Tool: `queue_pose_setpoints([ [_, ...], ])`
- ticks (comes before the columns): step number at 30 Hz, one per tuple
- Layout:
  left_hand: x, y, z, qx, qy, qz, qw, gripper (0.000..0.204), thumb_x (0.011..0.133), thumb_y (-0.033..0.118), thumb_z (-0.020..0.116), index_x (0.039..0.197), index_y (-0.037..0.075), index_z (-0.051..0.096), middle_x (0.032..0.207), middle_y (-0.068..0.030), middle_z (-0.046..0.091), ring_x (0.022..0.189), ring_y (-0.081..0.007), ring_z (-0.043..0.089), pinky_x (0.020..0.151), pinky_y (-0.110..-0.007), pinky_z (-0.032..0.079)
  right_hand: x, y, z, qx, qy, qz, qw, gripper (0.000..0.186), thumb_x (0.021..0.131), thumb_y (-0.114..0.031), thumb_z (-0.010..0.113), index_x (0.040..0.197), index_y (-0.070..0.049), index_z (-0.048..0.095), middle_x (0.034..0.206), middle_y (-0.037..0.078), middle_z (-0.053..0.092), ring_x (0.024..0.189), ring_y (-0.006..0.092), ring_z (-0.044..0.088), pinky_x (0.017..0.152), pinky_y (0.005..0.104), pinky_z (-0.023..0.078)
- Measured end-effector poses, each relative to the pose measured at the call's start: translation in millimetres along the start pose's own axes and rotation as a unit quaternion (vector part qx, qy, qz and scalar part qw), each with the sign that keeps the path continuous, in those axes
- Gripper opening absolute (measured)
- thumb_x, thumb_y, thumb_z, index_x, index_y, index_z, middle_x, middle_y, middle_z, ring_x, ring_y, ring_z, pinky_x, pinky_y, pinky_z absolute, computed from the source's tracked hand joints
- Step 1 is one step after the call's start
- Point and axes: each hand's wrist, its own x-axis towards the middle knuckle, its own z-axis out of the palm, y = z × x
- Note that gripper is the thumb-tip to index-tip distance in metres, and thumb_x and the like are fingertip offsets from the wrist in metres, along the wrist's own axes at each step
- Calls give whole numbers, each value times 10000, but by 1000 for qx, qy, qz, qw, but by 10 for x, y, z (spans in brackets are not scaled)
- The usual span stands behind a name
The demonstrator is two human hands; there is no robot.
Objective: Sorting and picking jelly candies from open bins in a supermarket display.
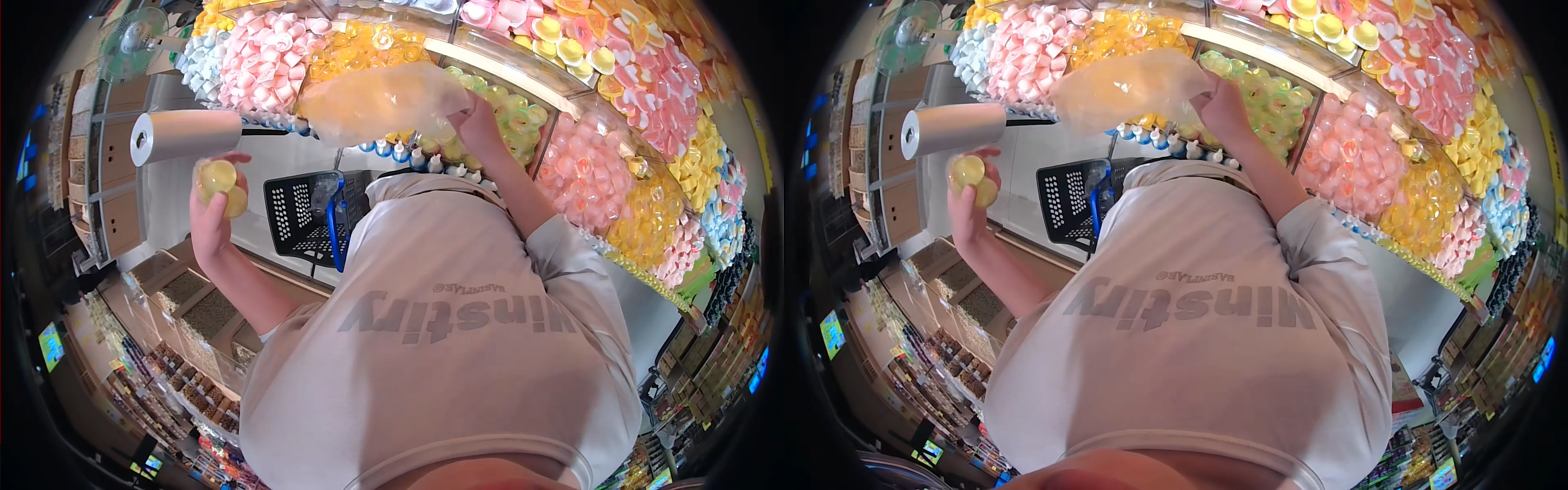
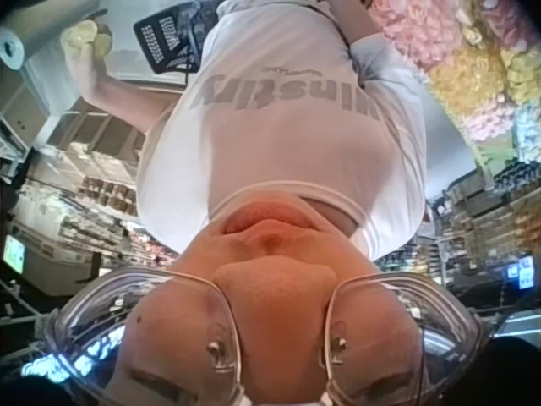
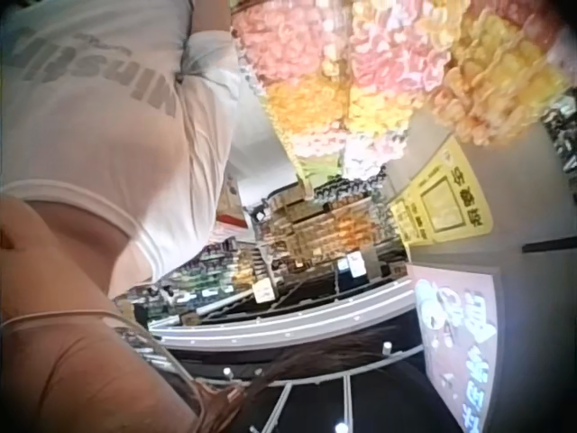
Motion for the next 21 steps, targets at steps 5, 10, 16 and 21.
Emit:
queue_pose_setpoints([
  [5, 538, -467, 666, 77, -49, 8, 996, 604, 825, 215, 820, 1337, 39, 551, 1336, -108, 569, 1173, -175, 548, 1008, -331, 453, -96, -32, 30, -79, -100, 49, 991, 302, 913, -234, 703, 1161, -64, 711, 954, 123, 765, 887, 241, 738, 809, 376, 556],
  [10, 804, -1018, 1553, 132, -191, -10, 973, 571, 805, 126, 837, 1304, 29, 576, 1289, -81, 577, 1206, -181, 529, 1056, -336, 409, -341, -269, 73, -148, -197, -52, 968, 303, 888, -269, 721, 1097, -51, 712, 899, 158, 745, 850, 291, 726, 807, 408, 552],
  [16, 840, -1069, 1797, 86, -84, -84, 989, 513, 861, 112, 789, 1319, 9, 584, 1168, -49, 659, 1089, -133, 597, 958, -290, 485, -474, -481, -46, -265, -277, 15, 923, 461, 859, -263, 752, 1236, -18, 648, 1093, 177, 689, 868, 276, 691, 818, 387, 547],
  [21, 654, -1065, 1233, -8, 58, -86, 995, 478, 905, 169, 754, 1314, -8, 582, 1167, -50, 660, 1053, -124, 613, 928, -291, 499, -532, -122, -121, -66, -166, 36, 983, 508, 891, -90, 723, 1368, -45, 556, 1317, 81, 605, 910, 134, 626, 770, 275, 523],
])
